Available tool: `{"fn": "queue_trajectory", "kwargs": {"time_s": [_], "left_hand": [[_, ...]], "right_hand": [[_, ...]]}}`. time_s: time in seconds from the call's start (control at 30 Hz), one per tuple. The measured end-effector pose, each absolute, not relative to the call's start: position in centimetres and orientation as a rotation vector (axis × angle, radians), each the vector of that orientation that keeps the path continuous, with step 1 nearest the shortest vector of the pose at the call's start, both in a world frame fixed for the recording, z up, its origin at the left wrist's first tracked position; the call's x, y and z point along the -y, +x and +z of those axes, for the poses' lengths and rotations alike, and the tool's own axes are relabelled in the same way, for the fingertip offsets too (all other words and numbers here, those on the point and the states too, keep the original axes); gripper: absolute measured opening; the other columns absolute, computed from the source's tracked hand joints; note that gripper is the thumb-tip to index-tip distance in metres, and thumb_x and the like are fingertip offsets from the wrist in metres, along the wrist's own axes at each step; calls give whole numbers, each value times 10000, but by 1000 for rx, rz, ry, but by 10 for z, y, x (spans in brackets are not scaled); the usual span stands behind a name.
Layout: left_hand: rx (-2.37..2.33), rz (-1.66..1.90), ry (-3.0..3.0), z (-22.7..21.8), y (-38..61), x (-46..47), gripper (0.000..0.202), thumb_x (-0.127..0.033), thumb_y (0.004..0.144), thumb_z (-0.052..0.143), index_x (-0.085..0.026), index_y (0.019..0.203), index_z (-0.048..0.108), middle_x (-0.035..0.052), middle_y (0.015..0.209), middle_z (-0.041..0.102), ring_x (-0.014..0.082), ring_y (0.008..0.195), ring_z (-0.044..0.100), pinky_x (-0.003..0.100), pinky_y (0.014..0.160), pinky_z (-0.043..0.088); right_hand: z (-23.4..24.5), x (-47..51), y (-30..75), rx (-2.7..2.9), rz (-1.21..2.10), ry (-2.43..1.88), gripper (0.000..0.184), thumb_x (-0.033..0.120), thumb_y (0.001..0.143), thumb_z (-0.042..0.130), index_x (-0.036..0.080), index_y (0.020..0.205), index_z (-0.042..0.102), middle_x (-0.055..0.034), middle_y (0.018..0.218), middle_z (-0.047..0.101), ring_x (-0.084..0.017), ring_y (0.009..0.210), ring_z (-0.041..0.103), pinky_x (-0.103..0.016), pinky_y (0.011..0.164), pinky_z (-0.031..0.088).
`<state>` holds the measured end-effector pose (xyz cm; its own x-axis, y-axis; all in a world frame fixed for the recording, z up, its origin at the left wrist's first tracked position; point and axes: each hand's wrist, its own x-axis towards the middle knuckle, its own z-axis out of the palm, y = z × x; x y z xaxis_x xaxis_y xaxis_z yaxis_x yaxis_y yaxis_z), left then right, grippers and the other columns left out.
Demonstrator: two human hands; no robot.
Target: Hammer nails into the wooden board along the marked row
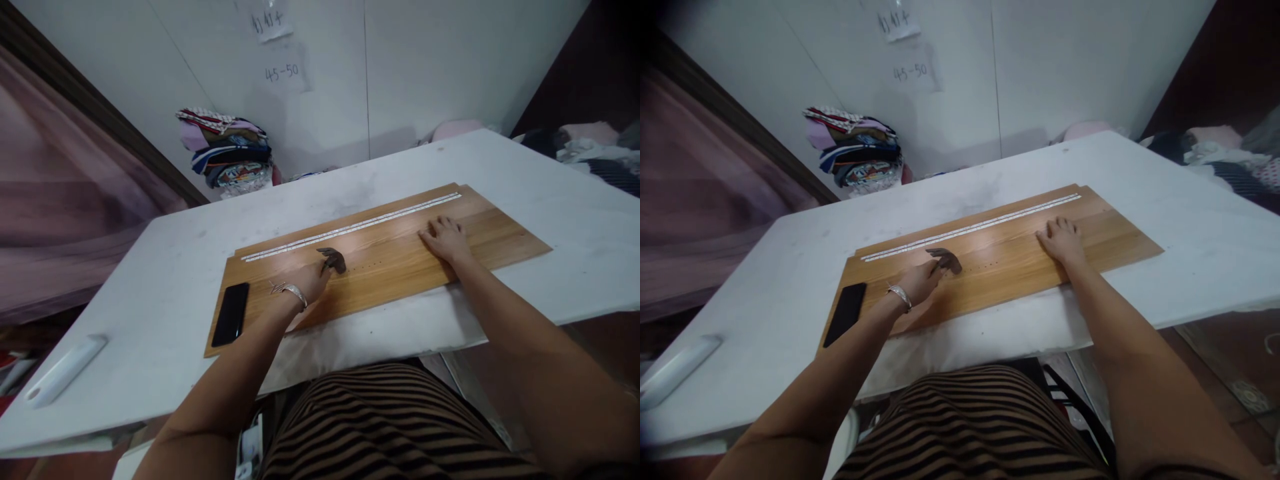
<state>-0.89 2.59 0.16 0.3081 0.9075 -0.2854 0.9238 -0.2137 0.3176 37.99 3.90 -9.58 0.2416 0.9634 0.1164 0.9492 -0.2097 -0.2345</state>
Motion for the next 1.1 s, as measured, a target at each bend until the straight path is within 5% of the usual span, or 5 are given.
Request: {"fn": "queue_trajectory", "kwargs": {"time_s": [1.1], "left_hand": [[-1631,15,2123,4,-10,-27,327,-400,1007,446,-190,1027,695,99,927,769,258,853,714,362,799,513]], "right_hand": [[-99,-40,380,1791,60,-2258,512,542,1010,368,176,1212,665,-199,1397,598,-354,1344,470,-539,1108,347]]}}
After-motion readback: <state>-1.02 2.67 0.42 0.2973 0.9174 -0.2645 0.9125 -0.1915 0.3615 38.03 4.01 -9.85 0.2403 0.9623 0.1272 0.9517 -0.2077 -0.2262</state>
